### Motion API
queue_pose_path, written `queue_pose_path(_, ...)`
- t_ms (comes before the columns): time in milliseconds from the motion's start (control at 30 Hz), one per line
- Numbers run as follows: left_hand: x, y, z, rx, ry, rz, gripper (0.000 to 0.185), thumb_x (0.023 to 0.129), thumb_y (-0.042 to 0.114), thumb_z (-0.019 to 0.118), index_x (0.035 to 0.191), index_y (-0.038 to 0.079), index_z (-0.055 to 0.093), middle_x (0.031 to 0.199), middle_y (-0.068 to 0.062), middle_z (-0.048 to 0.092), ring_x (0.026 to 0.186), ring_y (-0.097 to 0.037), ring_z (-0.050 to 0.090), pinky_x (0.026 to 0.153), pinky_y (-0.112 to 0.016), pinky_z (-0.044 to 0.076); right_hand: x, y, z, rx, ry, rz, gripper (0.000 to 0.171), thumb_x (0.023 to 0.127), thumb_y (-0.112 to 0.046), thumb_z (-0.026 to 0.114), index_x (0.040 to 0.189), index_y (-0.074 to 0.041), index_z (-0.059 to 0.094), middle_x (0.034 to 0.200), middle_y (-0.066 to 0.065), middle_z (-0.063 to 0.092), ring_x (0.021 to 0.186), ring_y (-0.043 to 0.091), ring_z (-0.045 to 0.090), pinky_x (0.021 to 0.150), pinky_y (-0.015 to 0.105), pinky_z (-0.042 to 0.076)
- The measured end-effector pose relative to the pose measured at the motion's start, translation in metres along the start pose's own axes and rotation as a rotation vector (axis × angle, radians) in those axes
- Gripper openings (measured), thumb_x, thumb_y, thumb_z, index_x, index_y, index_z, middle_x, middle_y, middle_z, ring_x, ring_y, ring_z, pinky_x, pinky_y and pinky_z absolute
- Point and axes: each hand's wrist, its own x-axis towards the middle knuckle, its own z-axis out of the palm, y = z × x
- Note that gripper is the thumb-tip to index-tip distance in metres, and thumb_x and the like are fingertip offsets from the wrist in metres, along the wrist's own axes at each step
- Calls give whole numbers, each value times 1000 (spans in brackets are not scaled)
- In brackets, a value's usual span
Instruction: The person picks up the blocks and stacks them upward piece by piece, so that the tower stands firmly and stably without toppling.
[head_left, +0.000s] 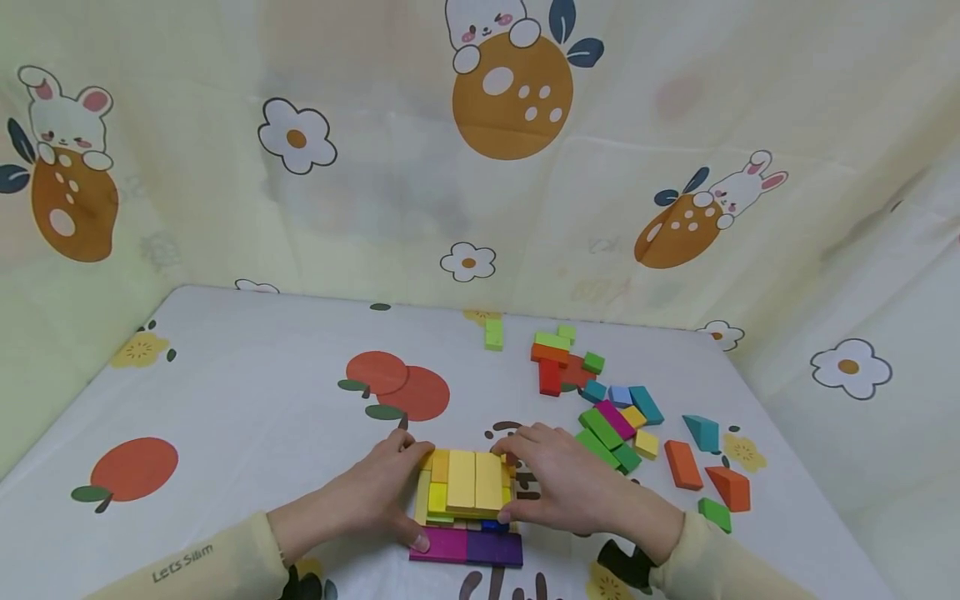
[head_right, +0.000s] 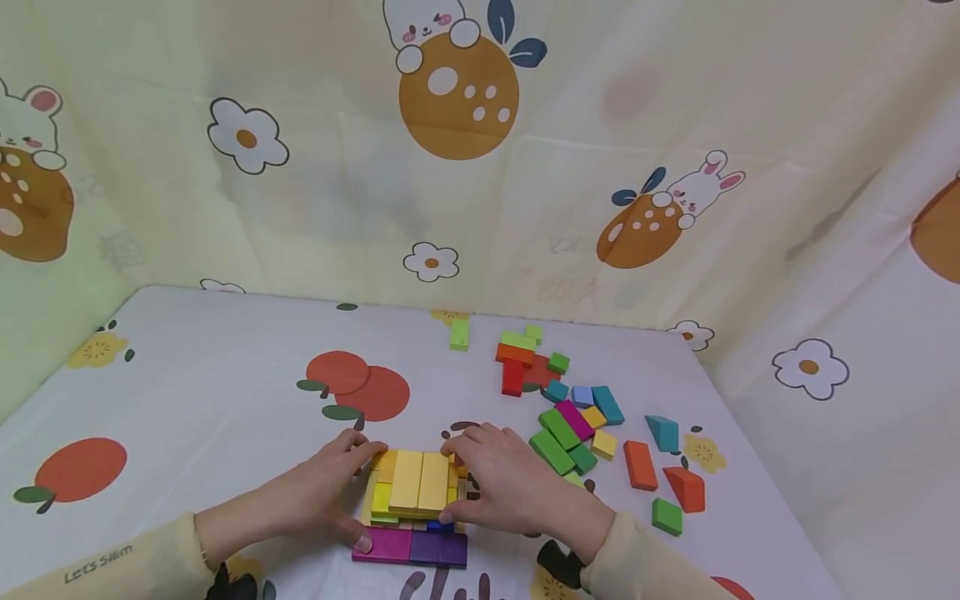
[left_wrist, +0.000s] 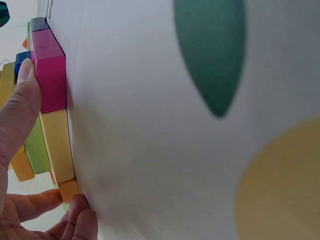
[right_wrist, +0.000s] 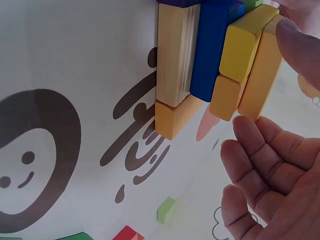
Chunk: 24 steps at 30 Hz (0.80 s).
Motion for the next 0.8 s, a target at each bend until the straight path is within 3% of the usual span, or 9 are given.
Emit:
queue_pose_path(267,0,-1,0,-5,7,15,102,60,35,100,144,2,52,132,-16,51,121,-29,51,106,-53,52,0,1,-2,40,-10,2,66,82,-49,83,134,-13,63,124,1,67,118,20,57,98,50,56)
queue_pose_path(400,0,-1,-1,-6,7,8,102,60,35,100,144,3,52,132,-16,50,122,-29,51,106,-53,53,1,12,-9,62,26,29,65,88,-45,79,140,-11,58,122,4,67,116,21,57,96,49,56)
queue_pose_path(600,1,-2,1,-12,-4,7,102,61,36,99,144,3,52,135,-17,50,123,-30,50,107,-54,52,21,66,-15,-22,150,90,58,97,-29,70,146,-5,51,123,13,67,115,30,62,99,52,55)
queue_pose_path(800,1,-3,1,-18,-6,22,102,61,36,99,144,3,52,134,-17,50,122,-30,50,106,-54,52,51,108,-14,-149,119,170,56,96,-15,71,147,-6,50,128,23,62,112,37,60,99,55,56)
